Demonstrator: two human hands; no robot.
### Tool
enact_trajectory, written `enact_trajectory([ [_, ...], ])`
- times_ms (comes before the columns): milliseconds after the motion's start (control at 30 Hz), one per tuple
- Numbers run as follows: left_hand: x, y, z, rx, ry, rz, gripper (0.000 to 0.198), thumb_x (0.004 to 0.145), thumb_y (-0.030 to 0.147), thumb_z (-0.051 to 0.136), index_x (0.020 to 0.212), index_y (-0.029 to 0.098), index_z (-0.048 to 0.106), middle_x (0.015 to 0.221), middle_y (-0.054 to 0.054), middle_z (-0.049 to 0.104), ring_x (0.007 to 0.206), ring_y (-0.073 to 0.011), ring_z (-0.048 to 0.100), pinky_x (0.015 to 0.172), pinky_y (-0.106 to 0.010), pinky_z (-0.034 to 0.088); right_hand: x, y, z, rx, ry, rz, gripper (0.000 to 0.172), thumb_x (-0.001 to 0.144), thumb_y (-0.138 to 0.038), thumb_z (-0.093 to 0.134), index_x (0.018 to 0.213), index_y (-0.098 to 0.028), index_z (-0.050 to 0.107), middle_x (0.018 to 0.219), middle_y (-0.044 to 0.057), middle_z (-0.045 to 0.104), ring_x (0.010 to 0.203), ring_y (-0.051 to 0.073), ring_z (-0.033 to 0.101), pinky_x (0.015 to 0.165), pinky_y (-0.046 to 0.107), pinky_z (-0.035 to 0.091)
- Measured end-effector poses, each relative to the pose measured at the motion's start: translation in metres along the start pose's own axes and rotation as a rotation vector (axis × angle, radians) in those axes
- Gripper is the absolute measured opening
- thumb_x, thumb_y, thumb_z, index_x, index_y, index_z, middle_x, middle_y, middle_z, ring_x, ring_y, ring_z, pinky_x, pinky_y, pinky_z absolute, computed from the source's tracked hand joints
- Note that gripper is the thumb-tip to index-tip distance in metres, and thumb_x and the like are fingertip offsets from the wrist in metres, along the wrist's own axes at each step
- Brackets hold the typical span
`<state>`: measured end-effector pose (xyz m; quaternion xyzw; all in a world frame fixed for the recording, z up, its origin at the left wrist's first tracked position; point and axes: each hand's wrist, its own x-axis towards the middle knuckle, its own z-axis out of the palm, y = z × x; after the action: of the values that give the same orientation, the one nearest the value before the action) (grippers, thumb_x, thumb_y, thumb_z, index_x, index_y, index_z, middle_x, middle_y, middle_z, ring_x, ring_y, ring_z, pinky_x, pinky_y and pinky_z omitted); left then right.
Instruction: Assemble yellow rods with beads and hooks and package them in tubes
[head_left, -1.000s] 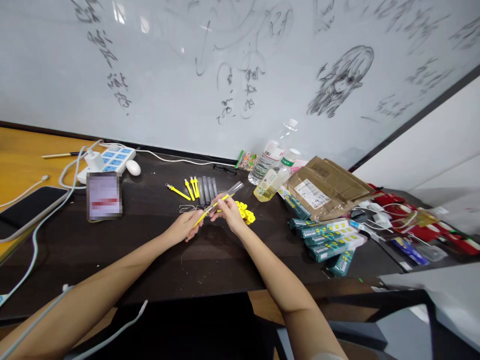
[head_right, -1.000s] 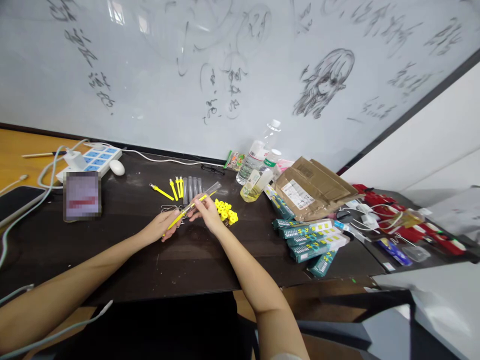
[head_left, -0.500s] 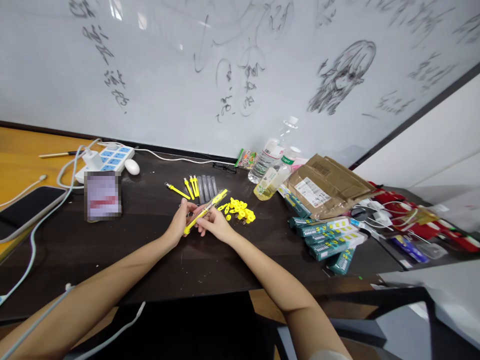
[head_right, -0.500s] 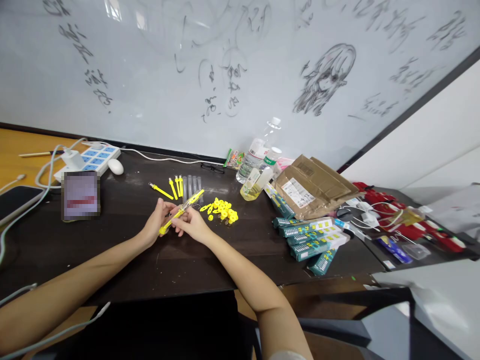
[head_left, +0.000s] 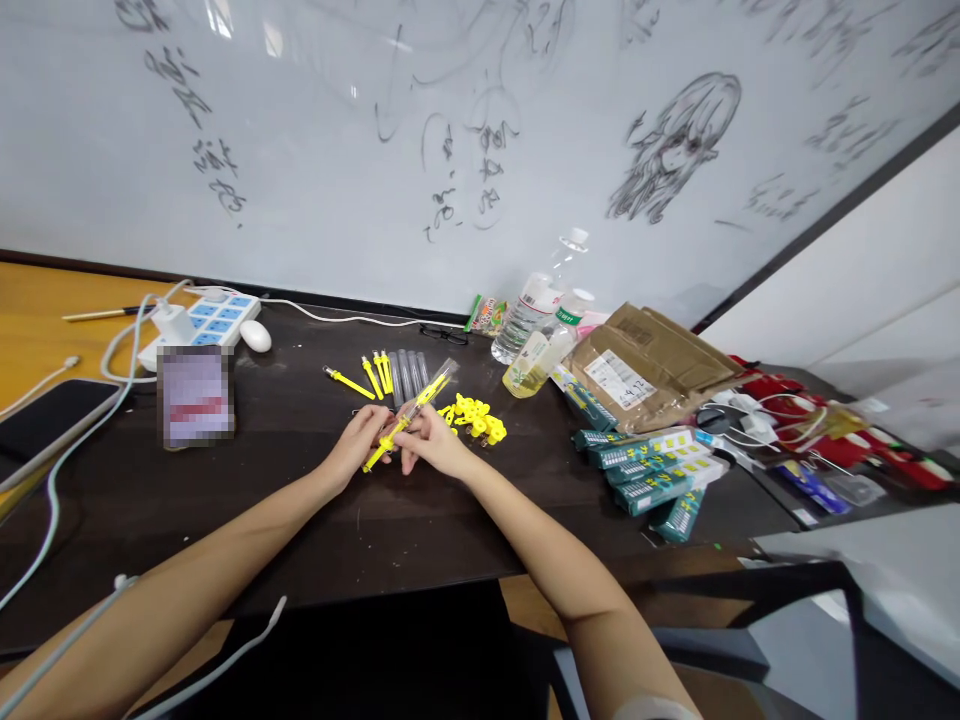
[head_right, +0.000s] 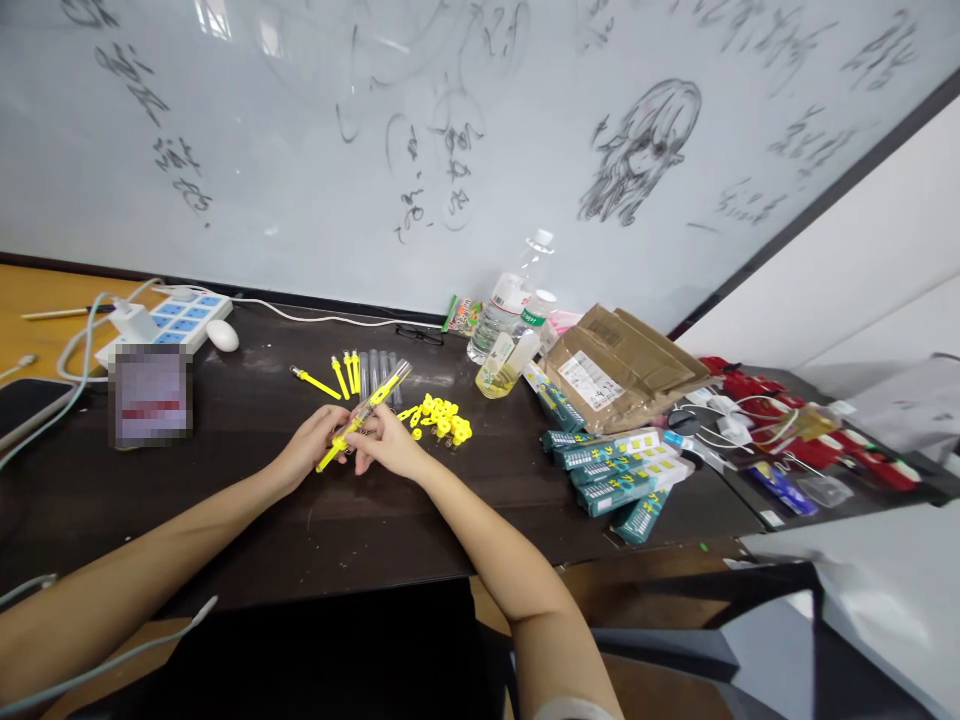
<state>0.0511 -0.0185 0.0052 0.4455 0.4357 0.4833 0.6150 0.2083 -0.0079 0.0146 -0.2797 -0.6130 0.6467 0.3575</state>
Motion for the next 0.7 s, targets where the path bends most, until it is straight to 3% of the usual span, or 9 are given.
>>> enact_trajectory([
  [100,0.000,0.000,-0.001,0.075,-0.109,0.070,0.042,0.073,0.056,0.061,0.085,0.017,0.051,0.069,0.001,0.061,0.055,-0.0112,0.059,0.053,-0.024,0.049,0.002,-0.004,-0.012,0.020,0.100,-0.049,0.044,0.074,-0.040,0.070,0.097,-0.022,0.037,0.068,-0.009,0.060,0.040,0.007,0.058,0.042,0.020,0.052],
  [200,-0.001,-0.001,-0.001,0.113,-0.163,0.075,0.041,0.080,0.057,0.050,0.082,0.016,0.050,0.060,0.002,0.058,0.044,-0.0082,0.051,0.043,-0.019,0.040,0.004,-0.005,-0.018,0.032,0.143,-0.080,0.042,0.075,-0.038,0.069,0.098,-0.022,0.038,0.064,-0.011,0.058,0.039,0.005,0.054,0.044,0.022,0.055],
  [267,0.000,-0.002,-0.001,0.110,-0.086,0.039,0.041,0.083,0.057,0.044,0.082,0.016,0.051,0.056,0.003,0.053,0.039,-0.0070,0.044,0.035,-0.017,0.030,0.004,-0.003,-0.018,0.044,0.121,-0.075,0.041,0.075,-0.037,0.069,0.097,-0.022,0.038,0.063,-0.011,0.057,0.038,0.005,0.052,0.046,0.024,0.057],
  [400,0.000,0.001,0.001,-0.008,0.122,0.031,0.043,0.084,0.056,0.042,0.084,0.015,0.053,0.068,0.001,0.053,0.039,-0.0039,0.039,0.032,-0.013,0.019,0.003,0.004,-0.004,0.062,0.003,-0.019,0.042,0.075,-0.037,0.070,0.095,-0.022,0.036,0.068,-0.008,0.061,0.040,0.007,0.057,0.041,0.022,0.054],
  [567,-0.002,0.005,0.002,-0.090,0.194,0.073,0.042,0.086,0.056,0.038,0.085,0.016,0.051,0.069,0.003,0.052,0.034,-0.0018,0.030,0.029,-0.014,0.018,-0.002,0.010,0.019,0.061,-0.167,0.042,0.045,0.080,-0.043,0.063,0.103,-0.024,0.031,0.078,-0.005,0.062,0.054,0.012,0.067,0.046,0.024,0.056],
  [700,-0.003,0.004,0.002,-0.036,0.191,0.118,0.040,0.086,0.055,0.039,0.085,0.017,0.051,0.069,0.002,0.051,0.033,-0.0026,0.031,0.027,-0.015,0.019,-0.003,0.013,0.026,0.074,-0.169,0.037,0.045,0.080,-0.043,0.063,0.104,-0.023,0.031,0.083,-0.003,0.061,0.071,0.013,0.069,0.060,0.027,0.059],
])
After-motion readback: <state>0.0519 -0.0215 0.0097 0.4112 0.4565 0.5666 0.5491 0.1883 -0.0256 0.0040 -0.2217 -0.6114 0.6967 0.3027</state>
